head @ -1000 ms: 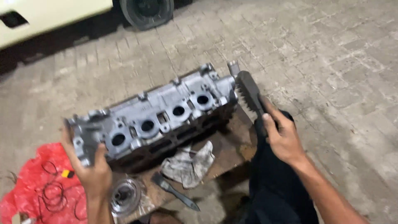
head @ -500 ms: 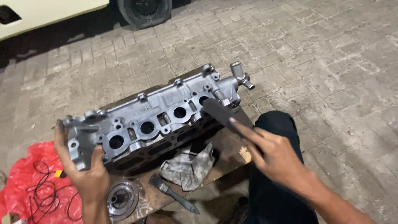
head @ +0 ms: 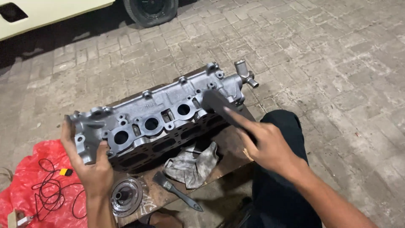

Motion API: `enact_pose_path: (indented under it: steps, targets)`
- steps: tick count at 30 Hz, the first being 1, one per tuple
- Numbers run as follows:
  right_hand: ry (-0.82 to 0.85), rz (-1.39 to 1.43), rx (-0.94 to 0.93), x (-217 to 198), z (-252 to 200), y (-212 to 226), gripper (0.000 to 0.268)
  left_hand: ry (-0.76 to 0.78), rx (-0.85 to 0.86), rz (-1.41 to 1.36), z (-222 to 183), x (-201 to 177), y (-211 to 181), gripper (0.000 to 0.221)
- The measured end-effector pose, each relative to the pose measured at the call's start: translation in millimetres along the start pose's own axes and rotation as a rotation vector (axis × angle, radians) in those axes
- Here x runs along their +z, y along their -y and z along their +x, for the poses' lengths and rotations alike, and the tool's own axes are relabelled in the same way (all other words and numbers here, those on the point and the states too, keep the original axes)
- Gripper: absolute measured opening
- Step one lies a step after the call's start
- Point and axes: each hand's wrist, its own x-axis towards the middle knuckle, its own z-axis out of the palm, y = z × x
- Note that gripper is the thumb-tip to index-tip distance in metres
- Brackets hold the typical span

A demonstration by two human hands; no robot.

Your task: Cleaning an engine cylinder head using a wire brush to remove debris from the surface

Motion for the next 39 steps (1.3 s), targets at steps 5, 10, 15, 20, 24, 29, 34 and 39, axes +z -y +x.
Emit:
enact_pose_path:
  steps: [5,10,15,20,24,29,34,39]
  targets:
    - [0.095,0.169,0.116,-22,14,21,0.052,0.013,-0.113,0.036,-1,2,-6,0.078]
    - [0.067,0.224,0.187,-21,-18,9,0.053,0.001,-0.210,-0.008,0,-3,-2,0.079]
    - [0.093,0.289,0.159,-30,36,23,0.052,0.003,-0.147,-0.029,-1,-3,-7,0.076]
    - [0.109,0.166,0.278,-32,-7,17,0.054,0.017,-0.144,-0.022,4,-5,-11,0.078]
    - [0.020,0.151,0.326,-20,-16,10,0.055,0.000,-0.108,-0.017,1,-3,-9,0.075]
    - [0.129,0.235,0.384,-16,43,22,0.057,0.009,-0.118,-0.040,3,0,-14,0.076]
    - [0.025,0.215,0.244,-12,14,19,0.054,0.039,-0.121,-0.042,1,-6,-20,0.079]
    - [0.000,0.436,0.231,-9,1,9,0.052,0.049,-0.212,0.029,-4,-6,-31,0.075]
